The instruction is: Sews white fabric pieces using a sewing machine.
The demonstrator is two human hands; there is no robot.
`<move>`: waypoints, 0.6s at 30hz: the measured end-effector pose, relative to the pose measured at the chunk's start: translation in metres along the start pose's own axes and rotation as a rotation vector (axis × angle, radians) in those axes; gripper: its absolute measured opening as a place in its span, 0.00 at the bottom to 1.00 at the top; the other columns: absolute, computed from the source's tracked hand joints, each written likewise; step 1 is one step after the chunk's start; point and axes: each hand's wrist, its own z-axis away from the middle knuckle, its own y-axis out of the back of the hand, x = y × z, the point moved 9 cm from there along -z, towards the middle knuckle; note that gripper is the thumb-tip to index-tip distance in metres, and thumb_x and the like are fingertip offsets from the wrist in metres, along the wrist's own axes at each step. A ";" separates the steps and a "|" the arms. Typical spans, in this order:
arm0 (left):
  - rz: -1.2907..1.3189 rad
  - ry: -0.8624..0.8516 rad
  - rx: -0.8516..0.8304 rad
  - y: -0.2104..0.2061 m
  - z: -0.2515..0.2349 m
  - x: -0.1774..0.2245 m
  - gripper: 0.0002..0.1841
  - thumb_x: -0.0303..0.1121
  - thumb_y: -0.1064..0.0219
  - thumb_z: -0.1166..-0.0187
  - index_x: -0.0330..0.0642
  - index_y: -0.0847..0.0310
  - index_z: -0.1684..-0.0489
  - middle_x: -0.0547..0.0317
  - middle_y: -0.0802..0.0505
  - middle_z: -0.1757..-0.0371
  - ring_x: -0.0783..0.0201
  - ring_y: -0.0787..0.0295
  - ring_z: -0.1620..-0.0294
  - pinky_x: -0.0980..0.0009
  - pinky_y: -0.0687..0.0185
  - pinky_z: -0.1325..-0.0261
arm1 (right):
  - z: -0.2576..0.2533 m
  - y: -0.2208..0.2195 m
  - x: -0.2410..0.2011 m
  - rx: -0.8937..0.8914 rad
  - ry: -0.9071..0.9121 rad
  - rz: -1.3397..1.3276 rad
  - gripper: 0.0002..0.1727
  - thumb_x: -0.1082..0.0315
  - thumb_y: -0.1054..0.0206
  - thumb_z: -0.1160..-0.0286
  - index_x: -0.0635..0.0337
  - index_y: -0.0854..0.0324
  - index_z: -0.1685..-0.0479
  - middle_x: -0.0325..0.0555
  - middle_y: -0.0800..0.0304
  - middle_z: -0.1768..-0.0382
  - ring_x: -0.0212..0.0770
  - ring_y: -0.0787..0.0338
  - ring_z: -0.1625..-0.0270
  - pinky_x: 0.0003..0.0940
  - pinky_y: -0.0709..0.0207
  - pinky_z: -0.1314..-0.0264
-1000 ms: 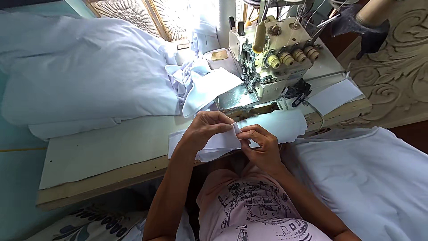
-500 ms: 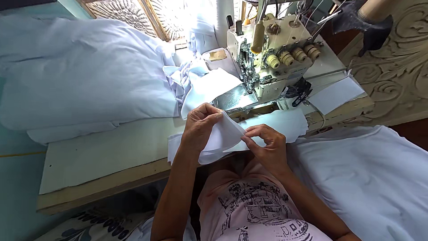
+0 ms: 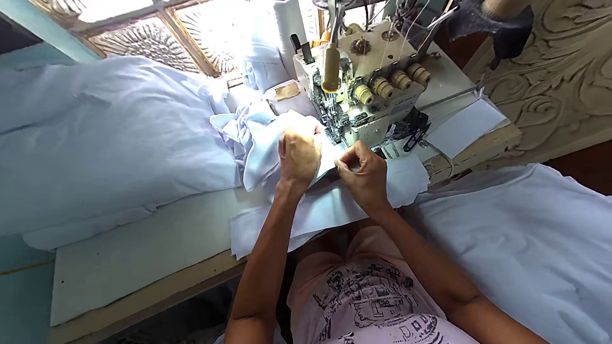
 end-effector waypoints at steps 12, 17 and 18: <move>0.029 -0.026 -0.095 -0.006 0.042 0.026 0.09 0.30 0.34 0.18 0.37 0.08 0.52 0.46 0.13 0.64 0.48 0.16 0.63 0.51 0.24 0.57 | 0.021 0.020 0.011 0.053 -0.091 -0.042 0.04 0.76 0.31 0.39 0.64 0.18 0.66 0.45 0.16 0.72 0.34 0.15 0.70 0.26 0.21 0.68; 0.012 0.033 -0.104 -0.010 0.033 0.024 0.11 0.33 0.34 0.16 0.33 0.14 0.50 0.45 0.11 0.66 0.48 0.16 0.70 0.50 0.23 0.62 | 0.015 0.019 0.013 0.080 -0.075 0.001 0.06 0.77 0.31 0.37 0.65 0.17 0.62 0.46 0.16 0.71 0.36 0.16 0.71 0.28 0.23 0.70; 0.001 0.035 -0.097 -0.010 0.032 0.024 0.11 0.34 0.34 0.16 0.33 0.15 0.51 0.45 0.11 0.67 0.48 0.16 0.71 0.50 0.23 0.62 | 0.014 0.019 0.013 0.082 -0.063 0.022 0.07 0.77 0.31 0.37 0.65 0.16 0.60 0.47 0.15 0.70 0.38 0.16 0.71 0.30 0.24 0.71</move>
